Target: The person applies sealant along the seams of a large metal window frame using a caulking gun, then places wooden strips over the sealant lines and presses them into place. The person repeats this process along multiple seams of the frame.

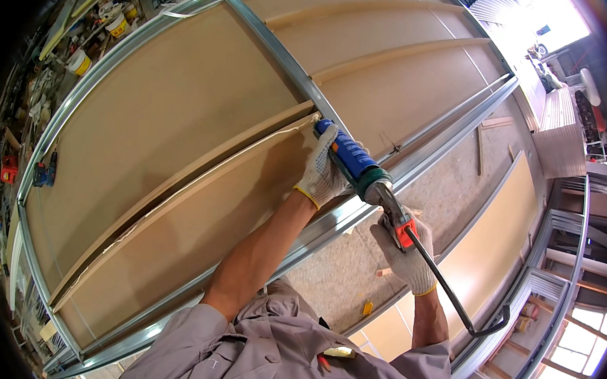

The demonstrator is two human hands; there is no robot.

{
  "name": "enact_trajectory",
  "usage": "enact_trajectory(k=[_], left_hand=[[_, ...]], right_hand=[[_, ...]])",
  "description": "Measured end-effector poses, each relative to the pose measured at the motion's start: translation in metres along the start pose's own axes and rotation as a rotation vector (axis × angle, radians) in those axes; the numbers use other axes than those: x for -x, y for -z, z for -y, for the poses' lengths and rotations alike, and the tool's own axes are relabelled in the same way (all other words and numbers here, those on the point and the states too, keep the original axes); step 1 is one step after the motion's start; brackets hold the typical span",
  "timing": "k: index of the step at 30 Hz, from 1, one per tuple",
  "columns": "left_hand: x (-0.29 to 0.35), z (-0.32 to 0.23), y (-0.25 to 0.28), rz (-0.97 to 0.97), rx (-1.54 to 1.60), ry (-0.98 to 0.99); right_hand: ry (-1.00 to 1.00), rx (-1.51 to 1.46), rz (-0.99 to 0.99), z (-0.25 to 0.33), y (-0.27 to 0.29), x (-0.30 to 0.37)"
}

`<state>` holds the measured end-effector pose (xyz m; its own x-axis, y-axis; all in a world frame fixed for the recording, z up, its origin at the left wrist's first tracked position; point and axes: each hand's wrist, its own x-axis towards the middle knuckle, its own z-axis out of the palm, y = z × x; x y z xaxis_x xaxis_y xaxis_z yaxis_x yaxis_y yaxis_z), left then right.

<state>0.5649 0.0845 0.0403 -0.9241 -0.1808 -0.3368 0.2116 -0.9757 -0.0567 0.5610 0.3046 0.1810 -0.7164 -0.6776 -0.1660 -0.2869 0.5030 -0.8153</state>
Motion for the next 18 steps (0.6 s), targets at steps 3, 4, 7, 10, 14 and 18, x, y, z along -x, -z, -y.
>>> enact_trajectory(k=[3, 4, 7, 10, 14, 18], left_hand=[[0.008, -0.005, 0.0, -0.013, 0.046, 0.022], [0.012, -0.007, 0.001, -0.016, 0.049, 0.015], [0.041, -0.006, -0.009, -0.04, 0.017, 0.018], [0.074, -0.004, -0.014, -0.084, -0.034, -0.012], [0.112, -0.003, 0.0, -0.022, -0.13, -0.128], [0.161, -0.025, 0.009, -0.093, -0.218, -0.219]], right_hand=[[-0.03, 0.066, 0.015, 0.012, -0.003, 0.003], [-0.089, 0.011, 0.016, 0.018, -0.003, 0.006], [-0.187, -0.138, 0.023, 0.029, -0.004, 0.024], [-0.083, -0.377, 0.117, 0.017, -0.01, 0.051], [-0.046, -0.299, 0.187, 0.024, -0.029, 0.095], [-0.039, -0.268, 0.058, -0.012, -0.071, 0.137]])
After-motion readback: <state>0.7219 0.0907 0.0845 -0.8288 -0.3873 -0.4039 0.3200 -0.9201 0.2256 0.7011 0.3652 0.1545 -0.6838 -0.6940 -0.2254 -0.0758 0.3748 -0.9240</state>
